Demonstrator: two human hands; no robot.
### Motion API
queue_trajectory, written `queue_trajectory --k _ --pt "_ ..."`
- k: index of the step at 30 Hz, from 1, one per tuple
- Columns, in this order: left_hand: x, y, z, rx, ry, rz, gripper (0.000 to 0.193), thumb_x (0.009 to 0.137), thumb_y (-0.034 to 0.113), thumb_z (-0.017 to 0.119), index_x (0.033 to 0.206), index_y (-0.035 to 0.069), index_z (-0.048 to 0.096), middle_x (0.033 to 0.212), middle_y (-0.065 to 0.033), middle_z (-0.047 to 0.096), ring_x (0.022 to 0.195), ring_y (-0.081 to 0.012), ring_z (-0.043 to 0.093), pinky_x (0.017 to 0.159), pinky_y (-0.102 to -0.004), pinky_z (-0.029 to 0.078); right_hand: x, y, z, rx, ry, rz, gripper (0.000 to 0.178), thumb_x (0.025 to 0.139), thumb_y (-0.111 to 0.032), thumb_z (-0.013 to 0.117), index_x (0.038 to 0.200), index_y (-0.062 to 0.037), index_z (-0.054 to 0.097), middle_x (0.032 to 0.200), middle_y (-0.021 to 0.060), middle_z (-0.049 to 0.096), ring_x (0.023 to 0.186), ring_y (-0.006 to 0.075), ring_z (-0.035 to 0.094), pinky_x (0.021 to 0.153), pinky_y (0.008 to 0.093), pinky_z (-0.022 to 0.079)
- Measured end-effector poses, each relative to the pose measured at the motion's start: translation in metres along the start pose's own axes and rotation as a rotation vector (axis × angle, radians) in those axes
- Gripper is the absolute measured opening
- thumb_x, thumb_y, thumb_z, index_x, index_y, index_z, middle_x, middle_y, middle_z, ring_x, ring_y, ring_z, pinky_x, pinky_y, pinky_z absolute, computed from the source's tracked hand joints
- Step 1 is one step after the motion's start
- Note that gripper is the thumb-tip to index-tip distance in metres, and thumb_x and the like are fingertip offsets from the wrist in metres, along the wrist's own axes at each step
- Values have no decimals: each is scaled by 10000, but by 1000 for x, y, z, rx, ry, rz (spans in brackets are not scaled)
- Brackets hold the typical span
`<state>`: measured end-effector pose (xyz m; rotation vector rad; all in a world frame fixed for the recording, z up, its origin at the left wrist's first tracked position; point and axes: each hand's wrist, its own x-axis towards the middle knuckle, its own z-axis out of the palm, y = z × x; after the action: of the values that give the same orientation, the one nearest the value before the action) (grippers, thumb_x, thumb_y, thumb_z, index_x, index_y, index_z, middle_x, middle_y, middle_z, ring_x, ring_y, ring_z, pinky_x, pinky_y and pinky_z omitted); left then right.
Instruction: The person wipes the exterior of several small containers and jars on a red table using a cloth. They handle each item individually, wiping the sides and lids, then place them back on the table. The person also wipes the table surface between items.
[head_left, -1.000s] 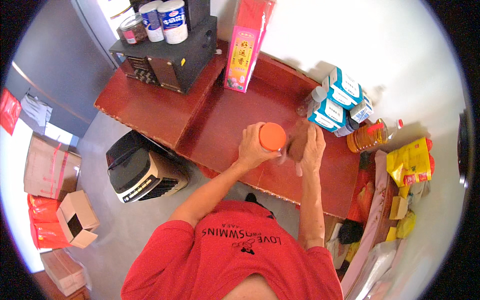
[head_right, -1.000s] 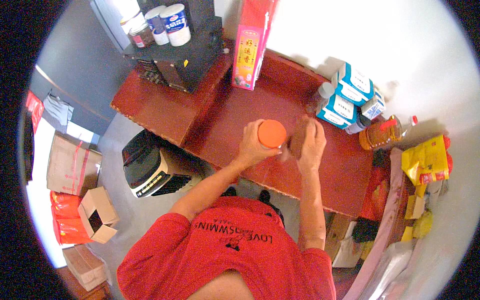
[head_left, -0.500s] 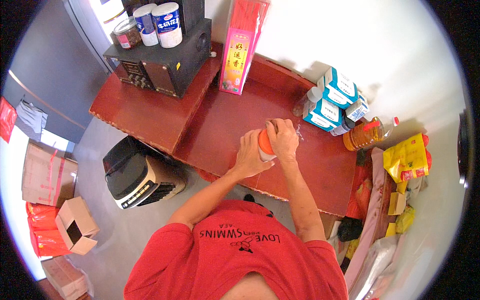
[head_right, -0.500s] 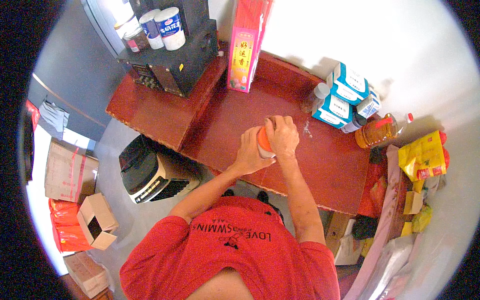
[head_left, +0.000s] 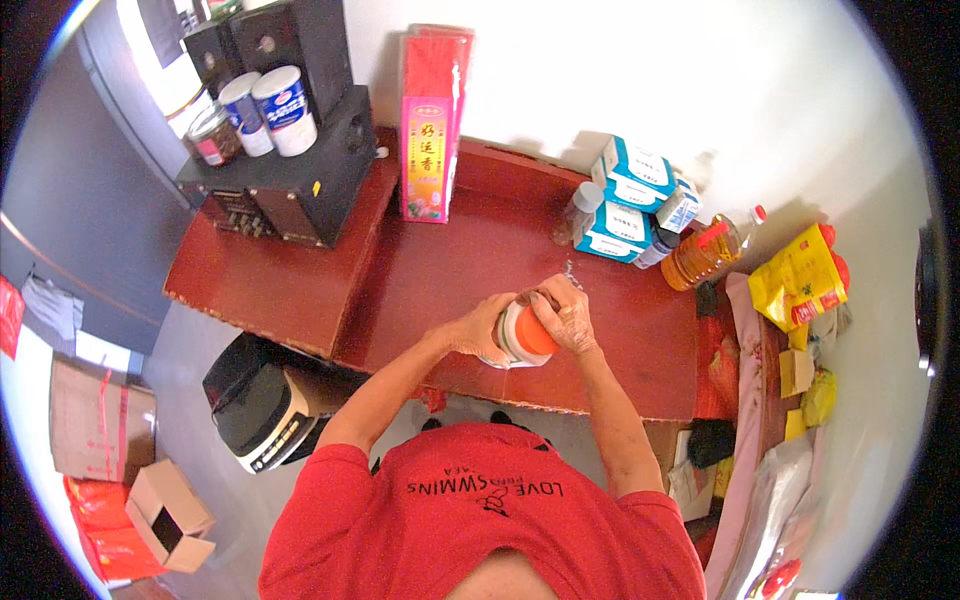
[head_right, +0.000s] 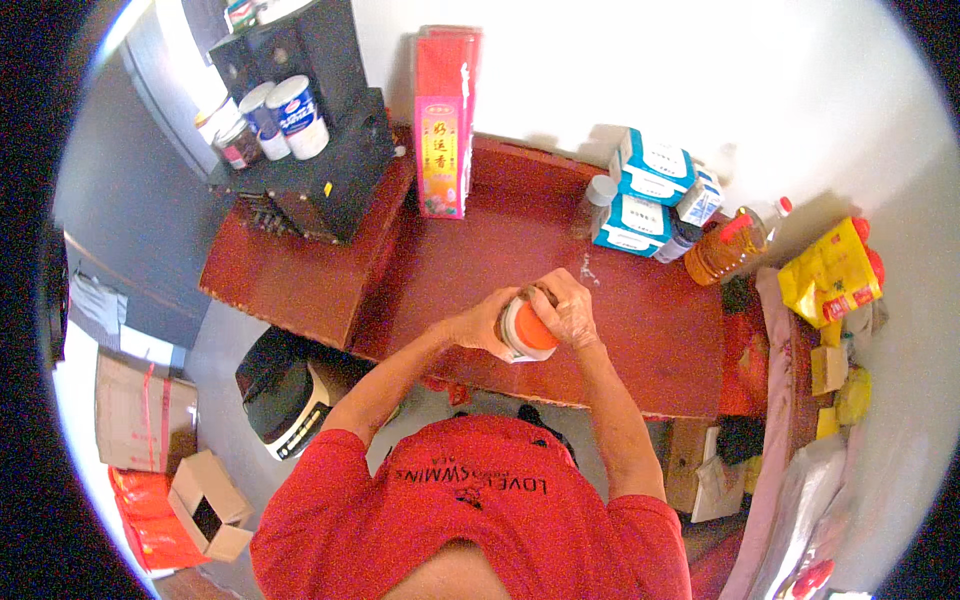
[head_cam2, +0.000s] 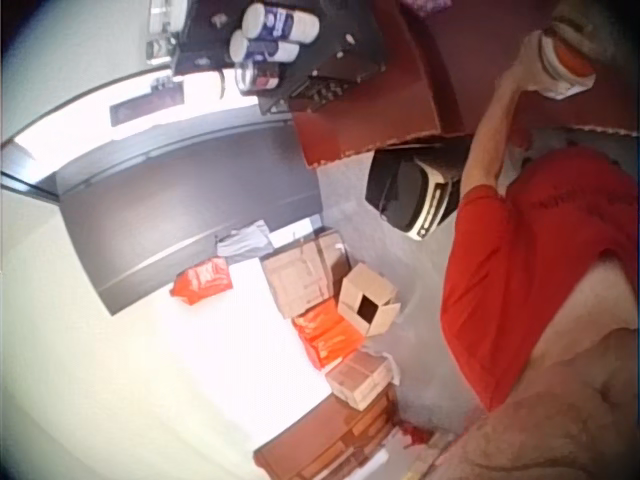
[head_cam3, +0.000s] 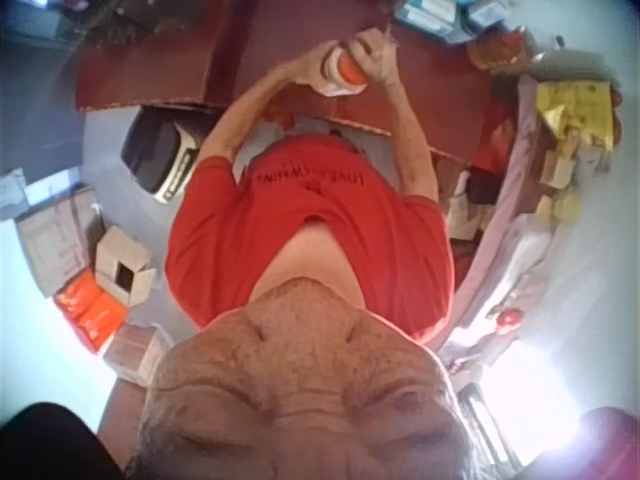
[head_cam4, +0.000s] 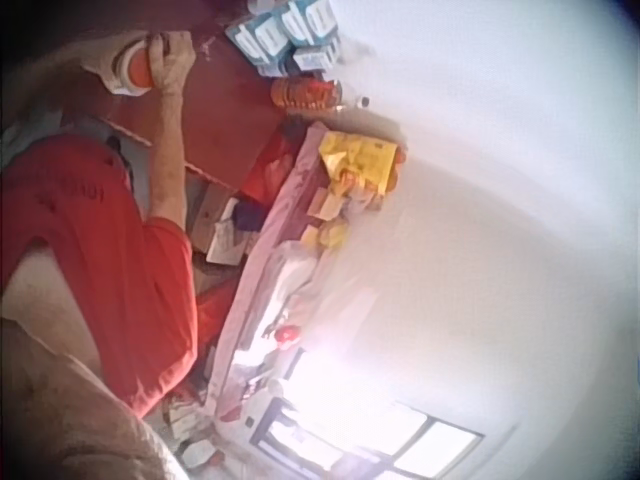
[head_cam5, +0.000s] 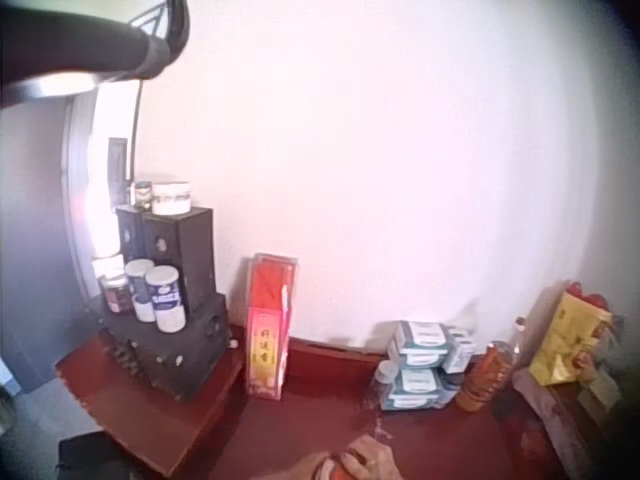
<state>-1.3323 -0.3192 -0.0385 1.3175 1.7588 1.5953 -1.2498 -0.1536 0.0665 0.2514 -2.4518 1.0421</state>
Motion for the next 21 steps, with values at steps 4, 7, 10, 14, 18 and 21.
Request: queue_trajectory --k 4,7,10,14,18,21 --pt "2 37 22 210 0 -143 1072 415 279 923 1288 31 352 1188 -175 544 1101 -320 547 961 -407 429 -29 27 -8 81 191 399 230 897 -227 560 888 -18 655 828 149 647 726 266 622 669 350 490" --pt "1 42 34 236 57 -121 988 460 301 899 1256 33 379 1172 -192 547 1093 -353 548 939 -429 436 -52 54 -5 567 392 614 312 947 -266 518 956 17 649 877 98 681 781 174 614 726 327 489" --pt "0 39 40 266 227 -89 877 510 282 857 1225 37 413 1148 -199 552 1055 -373 558 892 -439 453 -55 21 -6 545 545 649 291 943 -243 522 1010 11 648 935 104 667 849 199 607 795 337 482" --pt "-8 42 46 195 367 -181 826 548 263 846 1222 45 420 1124 -185 556 1059 -344 558 891 -437 450 -50 -27 -8 -406 134 -21 379 817 -178 639 1186 -106 595 1192 125 547 1023 328 561 910 388 454" --pt "-9 57 58 242 481 -188 807 556 252 862 1199 35 424 1128 -185 542 1070 -336 542 890 -431 447 -42 -35 -5 -301 91 224 483 733 -237 708 1197 -157 596 1250 136 496 1057 347 554 894 419 474" --pt "-12 39 64 208 517 -187 848 541 241 883 1212 19 414 1141 -166 530 1096 -301 522 892 -415 448 -36 -31 -10 -220 28 320 502 708 -275 724 1186 -174 605 1237 132 503 1092 348 545 888 436 484"
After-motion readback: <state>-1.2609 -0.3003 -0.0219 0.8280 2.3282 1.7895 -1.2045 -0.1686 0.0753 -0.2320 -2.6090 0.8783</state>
